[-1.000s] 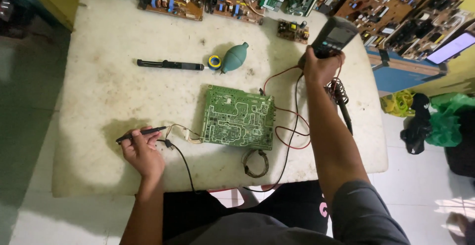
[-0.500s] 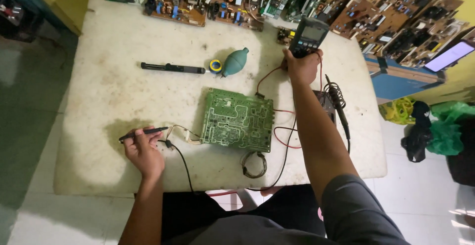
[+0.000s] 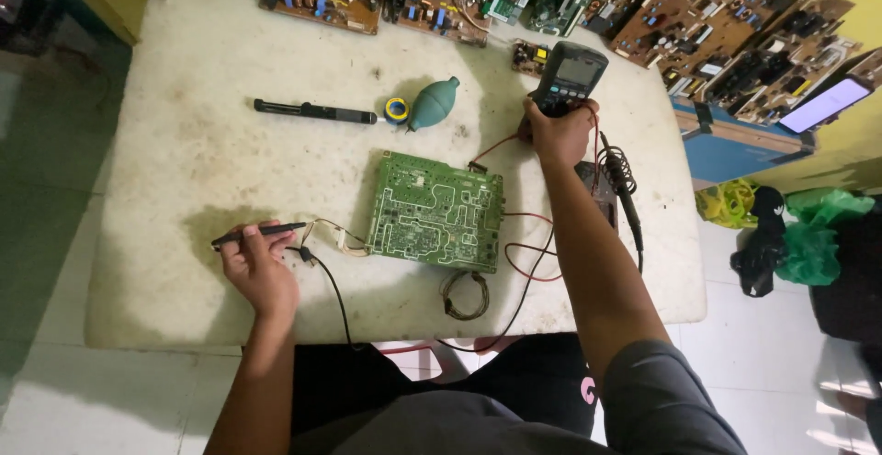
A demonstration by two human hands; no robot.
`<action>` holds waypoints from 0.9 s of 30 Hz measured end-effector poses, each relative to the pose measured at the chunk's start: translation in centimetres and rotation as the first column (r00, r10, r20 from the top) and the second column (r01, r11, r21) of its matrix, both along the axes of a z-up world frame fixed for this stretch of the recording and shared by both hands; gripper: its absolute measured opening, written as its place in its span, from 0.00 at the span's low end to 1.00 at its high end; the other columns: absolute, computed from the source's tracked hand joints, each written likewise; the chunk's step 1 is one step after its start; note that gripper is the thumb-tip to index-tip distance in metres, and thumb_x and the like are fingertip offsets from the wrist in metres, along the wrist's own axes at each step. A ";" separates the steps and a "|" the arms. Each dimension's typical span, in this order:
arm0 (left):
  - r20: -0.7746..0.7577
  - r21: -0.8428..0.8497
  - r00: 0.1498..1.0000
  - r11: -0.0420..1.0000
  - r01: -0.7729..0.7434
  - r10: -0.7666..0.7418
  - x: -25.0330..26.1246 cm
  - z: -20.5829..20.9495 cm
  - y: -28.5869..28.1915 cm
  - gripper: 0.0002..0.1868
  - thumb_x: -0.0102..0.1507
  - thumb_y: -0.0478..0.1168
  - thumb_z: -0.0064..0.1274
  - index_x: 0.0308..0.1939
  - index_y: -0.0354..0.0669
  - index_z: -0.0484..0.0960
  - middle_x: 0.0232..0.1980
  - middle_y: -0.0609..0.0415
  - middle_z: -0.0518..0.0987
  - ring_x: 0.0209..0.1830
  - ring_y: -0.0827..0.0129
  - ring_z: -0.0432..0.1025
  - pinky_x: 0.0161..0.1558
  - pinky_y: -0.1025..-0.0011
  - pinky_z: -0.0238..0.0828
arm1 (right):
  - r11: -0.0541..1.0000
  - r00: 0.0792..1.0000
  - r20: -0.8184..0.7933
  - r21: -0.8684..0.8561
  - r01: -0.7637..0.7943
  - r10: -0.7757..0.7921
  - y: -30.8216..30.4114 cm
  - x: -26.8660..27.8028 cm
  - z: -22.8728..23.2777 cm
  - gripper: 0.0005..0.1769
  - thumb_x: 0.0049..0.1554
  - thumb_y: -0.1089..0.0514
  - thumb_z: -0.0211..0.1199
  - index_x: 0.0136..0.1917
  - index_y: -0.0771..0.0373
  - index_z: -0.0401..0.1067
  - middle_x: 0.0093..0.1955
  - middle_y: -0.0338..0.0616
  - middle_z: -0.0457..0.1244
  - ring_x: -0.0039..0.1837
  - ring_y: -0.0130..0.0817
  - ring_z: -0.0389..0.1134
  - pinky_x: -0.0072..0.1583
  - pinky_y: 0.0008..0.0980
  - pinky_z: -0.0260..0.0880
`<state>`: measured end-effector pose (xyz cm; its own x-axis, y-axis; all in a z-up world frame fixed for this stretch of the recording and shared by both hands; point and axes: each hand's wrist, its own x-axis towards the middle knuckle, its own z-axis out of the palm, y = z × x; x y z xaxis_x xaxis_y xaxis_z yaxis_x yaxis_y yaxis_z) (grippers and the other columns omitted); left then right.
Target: The person uses a multimeter to test various points on a green circuit board. They hold the black probe in their left hand and the red probe in their right hand, touching different components and traces on the board to check for continuity or voltage.
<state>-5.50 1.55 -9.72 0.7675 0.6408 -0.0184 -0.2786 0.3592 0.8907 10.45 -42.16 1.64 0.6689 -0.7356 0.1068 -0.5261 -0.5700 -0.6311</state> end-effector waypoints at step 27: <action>-0.018 0.002 1.000 1.000 0.014 -0.014 0.2 -0.6 0.2 0.08 0.77 0.41 0.46 0.54 0.42 0.66 0.43 0.43 0.81 0.32 0.65 0.82 0.38 0.72 0.87 | 1.000 0.995 -0.095 0.016 -0.008 0.010 1.4 -0.6 1.4 0.57 0.42 0.23 0.77 0.65 0.65 0.60 0.67 0.59 0.62 0.67 0.64 0.69 0.69 0.62 0.67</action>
<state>-5.28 1.79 -10.34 0.7761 0.6299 -0.0303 -0.2578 0.3608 0.8963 9.89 -40.79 3.09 0.6820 -0.7307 0.0307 -0.5793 -0.5654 -0.5871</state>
